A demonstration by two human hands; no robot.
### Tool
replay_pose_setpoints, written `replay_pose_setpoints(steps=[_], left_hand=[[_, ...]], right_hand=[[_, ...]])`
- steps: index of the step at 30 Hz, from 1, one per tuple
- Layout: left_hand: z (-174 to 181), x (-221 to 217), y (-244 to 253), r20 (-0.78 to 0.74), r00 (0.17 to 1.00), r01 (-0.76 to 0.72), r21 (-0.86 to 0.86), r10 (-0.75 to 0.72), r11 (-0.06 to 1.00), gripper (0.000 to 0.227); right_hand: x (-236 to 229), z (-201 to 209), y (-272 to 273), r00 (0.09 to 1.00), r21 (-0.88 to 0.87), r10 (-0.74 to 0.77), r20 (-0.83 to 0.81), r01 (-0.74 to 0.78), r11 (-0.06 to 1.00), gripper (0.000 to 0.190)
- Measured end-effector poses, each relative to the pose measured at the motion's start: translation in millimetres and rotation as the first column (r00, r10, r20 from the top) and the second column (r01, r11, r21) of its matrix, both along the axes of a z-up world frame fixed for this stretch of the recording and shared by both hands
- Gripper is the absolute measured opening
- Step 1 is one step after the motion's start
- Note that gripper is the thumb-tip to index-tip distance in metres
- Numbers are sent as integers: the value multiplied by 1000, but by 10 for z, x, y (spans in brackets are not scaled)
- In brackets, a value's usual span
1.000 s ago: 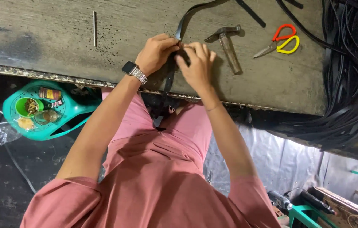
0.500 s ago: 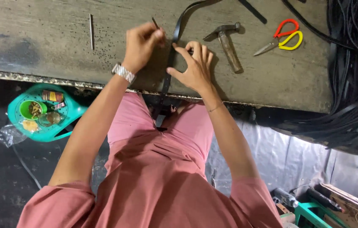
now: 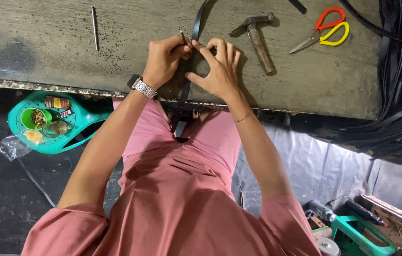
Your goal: The person is using a hammer and a punch tool to create holes in long, thin leather straps on a workbench.
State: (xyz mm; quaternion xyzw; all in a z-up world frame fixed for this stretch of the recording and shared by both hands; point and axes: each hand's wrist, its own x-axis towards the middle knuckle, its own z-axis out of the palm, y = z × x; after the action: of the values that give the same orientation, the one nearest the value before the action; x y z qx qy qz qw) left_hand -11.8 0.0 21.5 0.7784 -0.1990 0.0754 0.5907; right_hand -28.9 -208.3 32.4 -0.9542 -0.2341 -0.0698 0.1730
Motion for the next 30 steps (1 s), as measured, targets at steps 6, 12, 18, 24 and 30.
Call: replay_pose_setpoints(steps=[6,12,18,24,30], left_hand=[[-55,7,-7,34,999,-22,86,19,996,17],[-220,5,-13,196,980,-24,233,-22,972,14],[-261,-39,-17,221,975,-30,263,-29,964,10],[-273,-2,-33,245,969,-18,245,-44,969,9],[-287,31,-54,290,956,-30,270,-51,962,7]], right_hand=[[0,55,26,1000,-6,2,-9,-2,1000,76],[78,-188,-133,999,84,17,-41,-13,996,92],[142,56,-742,812,-205,-498,305,567,798,45],[130,402,-721,838,38,-545,26,544,838,42],[-387,1012,-128,977,328,-209,35,187,926,36]])
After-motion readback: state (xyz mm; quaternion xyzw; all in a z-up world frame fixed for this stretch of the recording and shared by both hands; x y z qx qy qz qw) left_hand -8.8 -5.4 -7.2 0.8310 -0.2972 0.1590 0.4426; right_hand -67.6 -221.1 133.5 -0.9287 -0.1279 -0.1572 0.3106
